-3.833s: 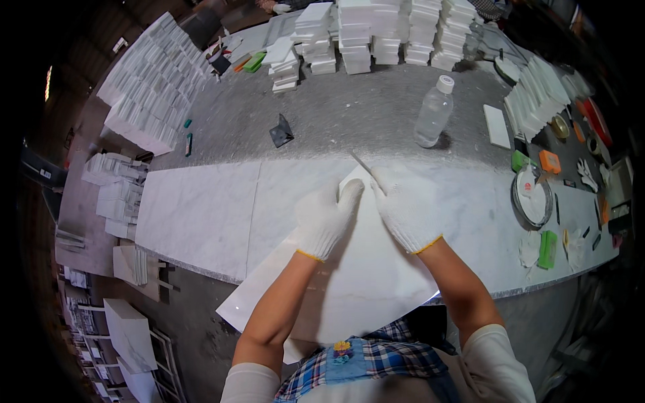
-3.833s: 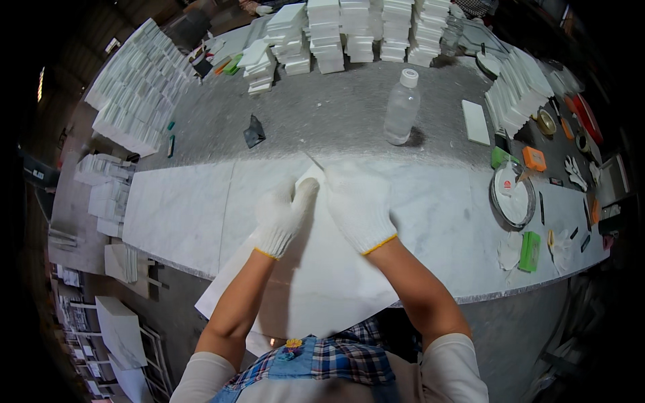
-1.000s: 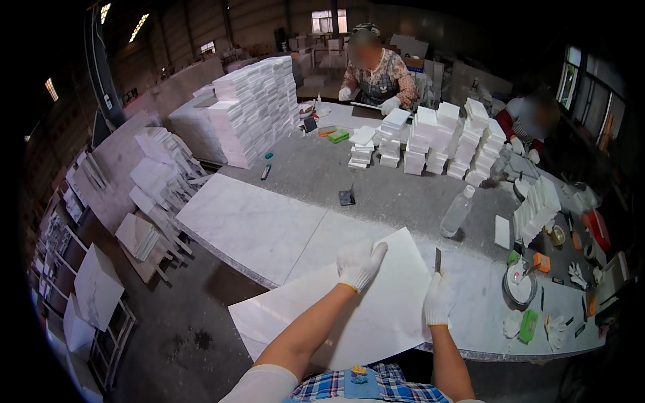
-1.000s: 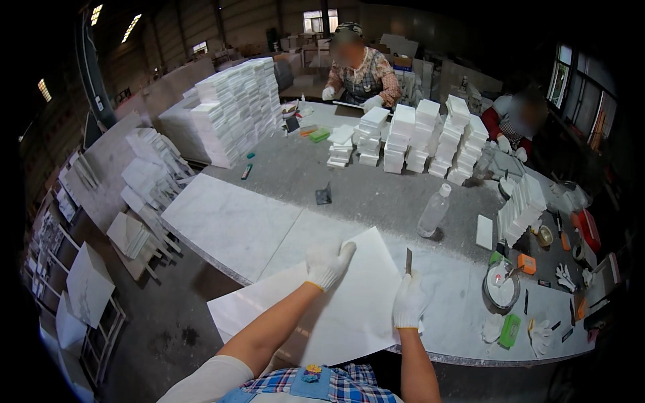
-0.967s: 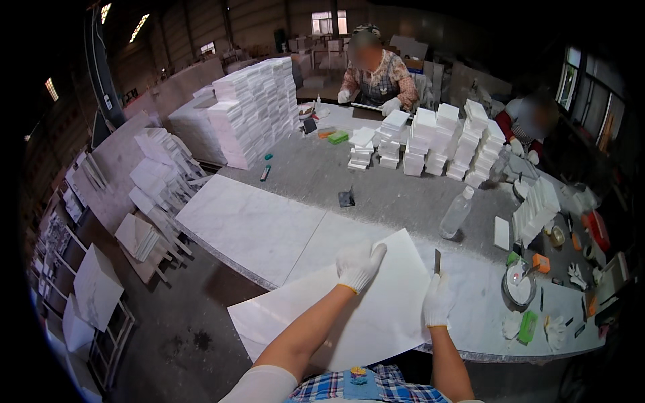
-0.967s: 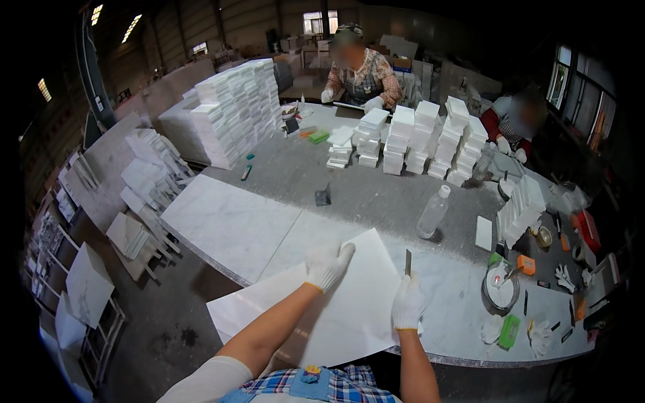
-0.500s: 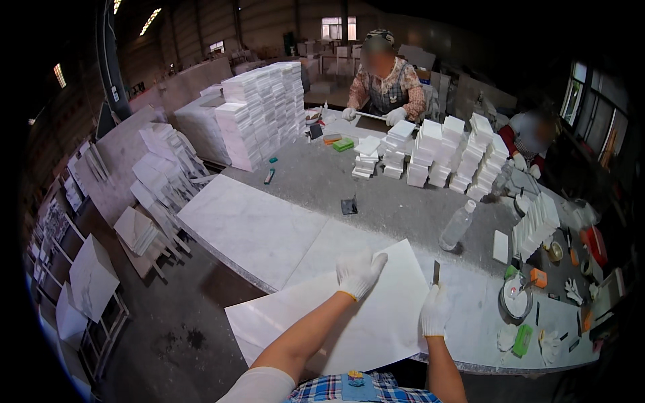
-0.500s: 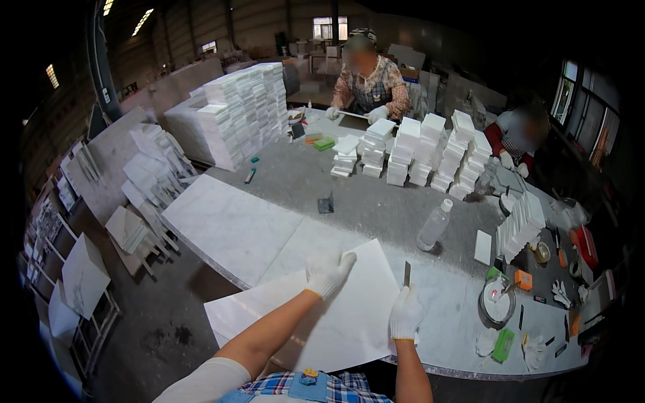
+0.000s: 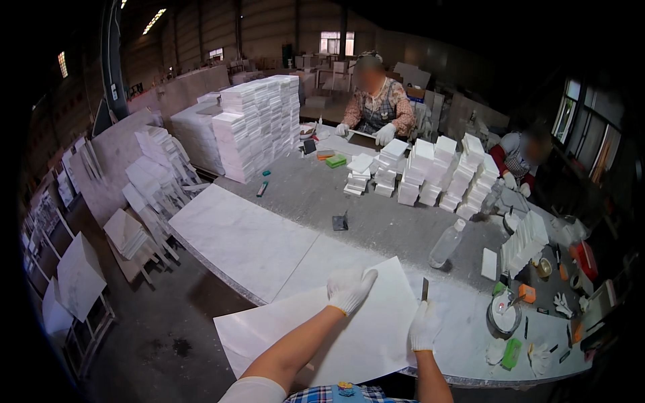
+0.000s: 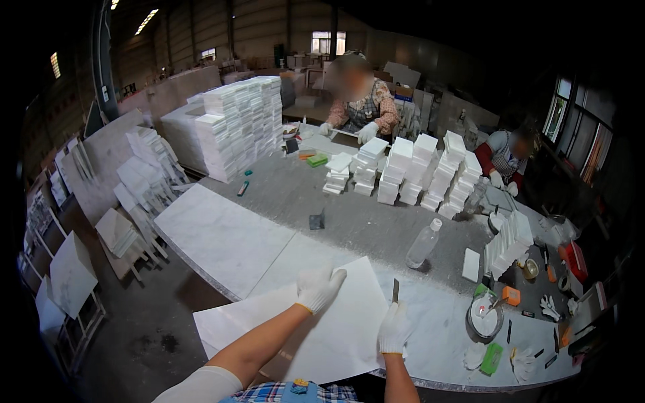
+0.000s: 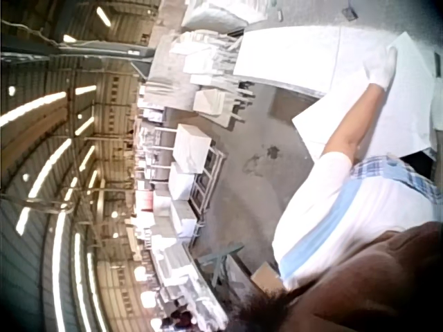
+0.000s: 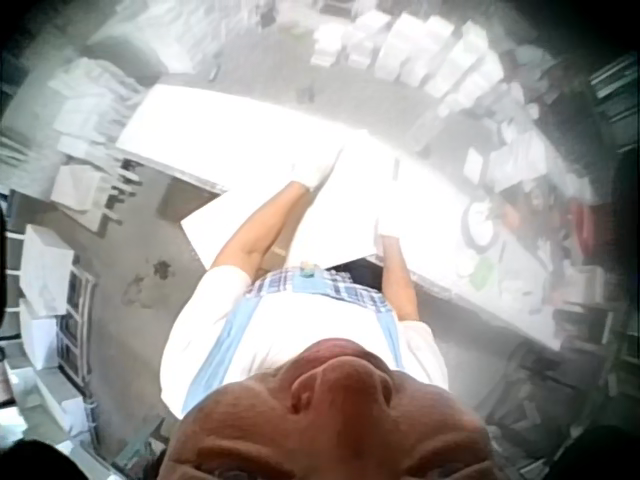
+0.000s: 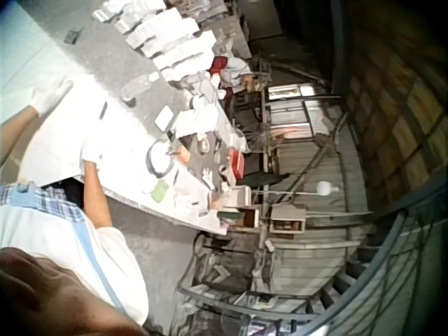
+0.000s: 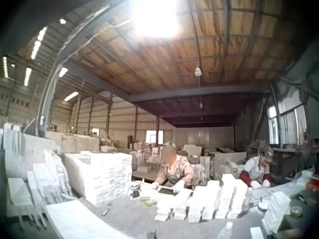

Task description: The person handles large white rectangular tiles at a workbench. They wipe the surface of a tile with a green sponge, then use a metal scraper to clean the edges and corners. The person repeatedly flips and repositions the tile to access different sides while other workers handle similar items in the background.

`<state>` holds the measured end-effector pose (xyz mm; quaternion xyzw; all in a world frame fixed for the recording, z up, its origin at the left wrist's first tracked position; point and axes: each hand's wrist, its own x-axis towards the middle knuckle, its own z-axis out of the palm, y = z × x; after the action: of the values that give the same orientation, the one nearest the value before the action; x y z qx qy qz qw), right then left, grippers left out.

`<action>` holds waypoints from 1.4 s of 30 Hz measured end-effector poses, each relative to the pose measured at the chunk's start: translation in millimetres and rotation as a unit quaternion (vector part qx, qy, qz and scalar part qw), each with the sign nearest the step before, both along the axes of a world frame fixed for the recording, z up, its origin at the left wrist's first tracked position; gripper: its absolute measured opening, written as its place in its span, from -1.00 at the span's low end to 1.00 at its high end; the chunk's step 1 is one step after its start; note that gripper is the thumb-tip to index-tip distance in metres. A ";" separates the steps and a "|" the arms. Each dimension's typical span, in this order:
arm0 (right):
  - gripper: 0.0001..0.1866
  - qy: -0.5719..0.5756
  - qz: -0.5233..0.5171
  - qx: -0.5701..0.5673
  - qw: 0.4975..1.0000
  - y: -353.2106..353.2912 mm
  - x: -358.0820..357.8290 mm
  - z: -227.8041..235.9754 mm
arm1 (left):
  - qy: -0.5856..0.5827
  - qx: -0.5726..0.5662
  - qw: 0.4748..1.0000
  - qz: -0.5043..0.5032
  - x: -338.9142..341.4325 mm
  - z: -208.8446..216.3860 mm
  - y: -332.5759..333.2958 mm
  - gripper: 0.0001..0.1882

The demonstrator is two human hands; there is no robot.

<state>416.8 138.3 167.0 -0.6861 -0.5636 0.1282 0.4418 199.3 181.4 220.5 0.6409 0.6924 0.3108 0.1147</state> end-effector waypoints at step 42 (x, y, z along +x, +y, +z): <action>-0.66 0.008 -0.010 -0.068 0.998 -3.9 -3.0 16.9 | 0.029 0.035 0.998 0.050 4.1 -36.3 10.6 -0.44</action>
<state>413.9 134.3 183.9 -0.7190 -0.5432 0.1670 0.4001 203.4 192.0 184.2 0.6183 0.7150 0.3216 0.0562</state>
